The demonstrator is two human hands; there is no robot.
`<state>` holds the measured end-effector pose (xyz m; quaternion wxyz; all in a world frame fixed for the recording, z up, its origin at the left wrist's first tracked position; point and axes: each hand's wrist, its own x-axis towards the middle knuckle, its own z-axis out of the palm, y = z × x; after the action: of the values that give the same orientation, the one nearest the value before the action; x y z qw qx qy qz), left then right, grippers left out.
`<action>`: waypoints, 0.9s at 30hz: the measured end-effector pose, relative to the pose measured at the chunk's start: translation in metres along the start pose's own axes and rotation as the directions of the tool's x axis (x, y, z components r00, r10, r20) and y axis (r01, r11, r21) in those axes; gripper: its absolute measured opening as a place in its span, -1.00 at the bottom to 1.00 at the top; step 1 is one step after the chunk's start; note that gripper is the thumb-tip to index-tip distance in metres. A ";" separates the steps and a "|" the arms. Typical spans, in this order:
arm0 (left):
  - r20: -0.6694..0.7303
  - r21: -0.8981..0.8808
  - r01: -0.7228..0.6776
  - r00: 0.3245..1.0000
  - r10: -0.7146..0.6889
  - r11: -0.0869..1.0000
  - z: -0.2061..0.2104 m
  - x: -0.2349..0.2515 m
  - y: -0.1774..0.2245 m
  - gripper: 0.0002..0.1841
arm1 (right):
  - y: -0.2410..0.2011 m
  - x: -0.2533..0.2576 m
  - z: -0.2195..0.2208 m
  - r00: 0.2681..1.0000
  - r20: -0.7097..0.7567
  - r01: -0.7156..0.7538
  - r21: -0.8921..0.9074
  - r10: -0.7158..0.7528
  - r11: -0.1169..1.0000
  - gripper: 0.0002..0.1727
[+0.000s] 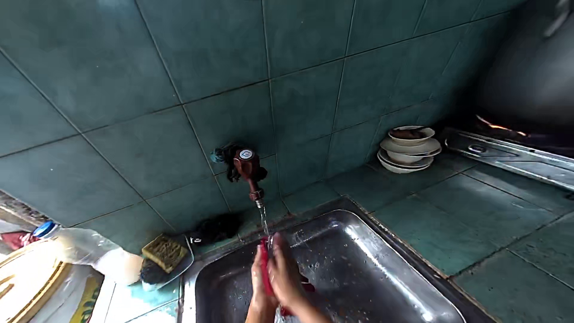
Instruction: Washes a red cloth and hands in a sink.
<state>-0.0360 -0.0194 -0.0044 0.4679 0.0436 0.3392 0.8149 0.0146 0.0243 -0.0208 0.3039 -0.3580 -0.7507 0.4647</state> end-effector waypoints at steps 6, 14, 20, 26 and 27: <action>-0.099 0.013 0.015 0.995 -0.014 1.000 0.003 -0.011 -0.011 -0.52 | 0.021 0.033 -0.004 0.999 0.033 -0.012 -0.079 0.015 0.997 -0.42; -0.023 0.105 -0.061 0.998 0.064 0.993 -0.012 -0.006 -0.015 -0.48 | 0.016 -0.011 0.001 0.997 -0.005 0.077 -0.031 -0.078 0.997 -0.47; 0.028 0.089 -0.013 1.000 0.011 0.996 0.014 -0.002 0.008 -0.42 | 0.044 0.035 -0.067 0.971 0.159 -0.227 0.375 0.178 0.899 -0.51; 0.015 0.490 0.245 0.957 -0.289 0.836 0.033 0.014 0.043 -0.46 | -0.009 0.027 -0.182 0.961 0.268 -0.116 0.166 0.068 0.979 -0.81; 0.021 0.493 0.281 0.942 -0.334 0.823 0.035 0.011 0.037 -0.43 | -0.019 0.029 -0.202 0.966 0.247 -0.101 0.097 0.075 0.990 -0.82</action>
<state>-0.0553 -0.0054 0.0415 0.5848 0.1471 0.5088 0.6144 0.1523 0.1391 0.0779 0.2078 -0.3144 -0.7392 0.5581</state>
